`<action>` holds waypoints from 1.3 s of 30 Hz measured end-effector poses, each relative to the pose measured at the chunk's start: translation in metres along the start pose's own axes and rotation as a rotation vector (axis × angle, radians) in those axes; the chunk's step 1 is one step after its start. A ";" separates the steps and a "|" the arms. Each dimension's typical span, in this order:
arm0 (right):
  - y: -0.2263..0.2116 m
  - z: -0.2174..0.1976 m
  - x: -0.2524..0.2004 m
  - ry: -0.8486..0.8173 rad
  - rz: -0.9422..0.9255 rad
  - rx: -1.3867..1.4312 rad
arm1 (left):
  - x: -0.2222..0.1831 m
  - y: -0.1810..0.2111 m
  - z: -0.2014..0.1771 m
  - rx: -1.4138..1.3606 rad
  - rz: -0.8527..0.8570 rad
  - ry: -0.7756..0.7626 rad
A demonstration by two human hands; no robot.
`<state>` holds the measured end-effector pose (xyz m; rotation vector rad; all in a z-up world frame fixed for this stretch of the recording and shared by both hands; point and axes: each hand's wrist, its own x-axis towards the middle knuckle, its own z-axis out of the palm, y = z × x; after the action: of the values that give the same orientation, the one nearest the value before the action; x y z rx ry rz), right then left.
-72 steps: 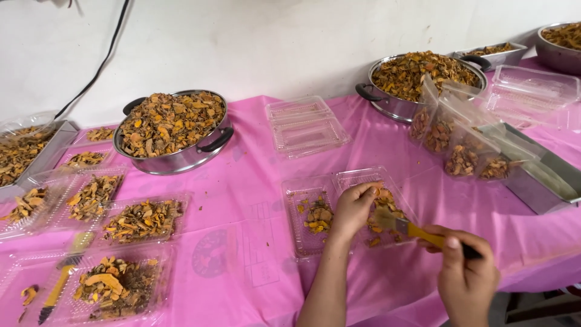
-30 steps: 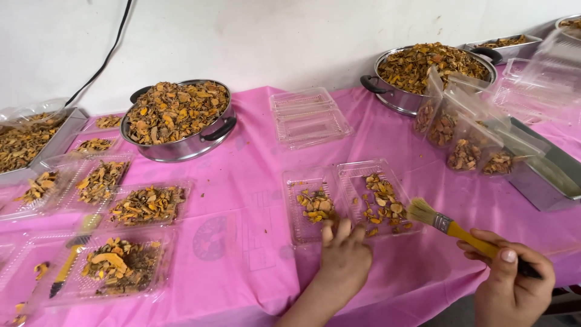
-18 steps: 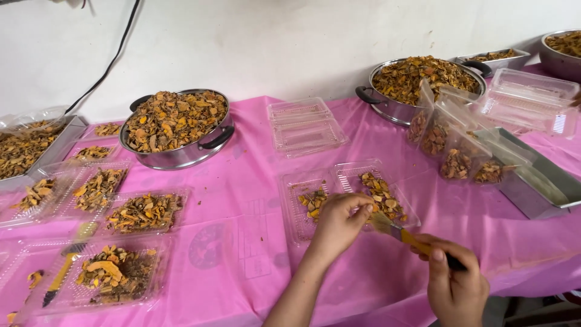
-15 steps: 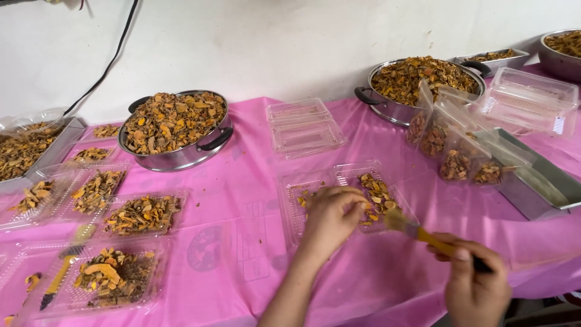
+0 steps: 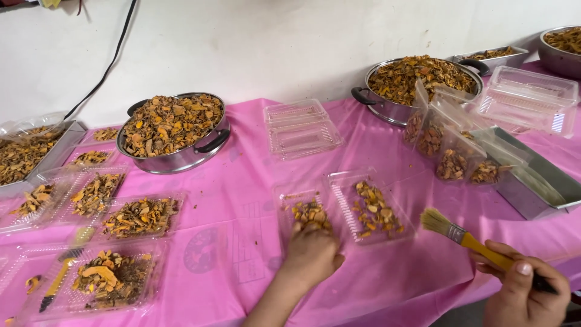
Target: Sorting and cleaning dried turmeric pieces and placing them into plastic containers using hands and a brush.
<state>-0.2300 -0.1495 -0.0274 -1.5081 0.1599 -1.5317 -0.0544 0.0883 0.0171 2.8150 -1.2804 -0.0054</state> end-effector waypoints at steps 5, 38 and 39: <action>-0.001 -0.005 -0.002 0.032 0.039 0.010 | 0.004 -0.002 -0.013 -0.054 0.041 0.224; -0.021 0.067 -0.007 -0.117 -0.047 -0.029 | 0.106 0.029 0.015 -1.354 -0.081 0.470; -0.029 0.072 -0.007 -0.198 0.050 -0.192 | 0.107 0.029 0.015 -1.308 -0.109 0.491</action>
<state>-0.1864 -0.0933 0.0037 -1.7842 0.2323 -1.3486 -0.0060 -0.0123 0.0049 1.5882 -0.5977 -0.1047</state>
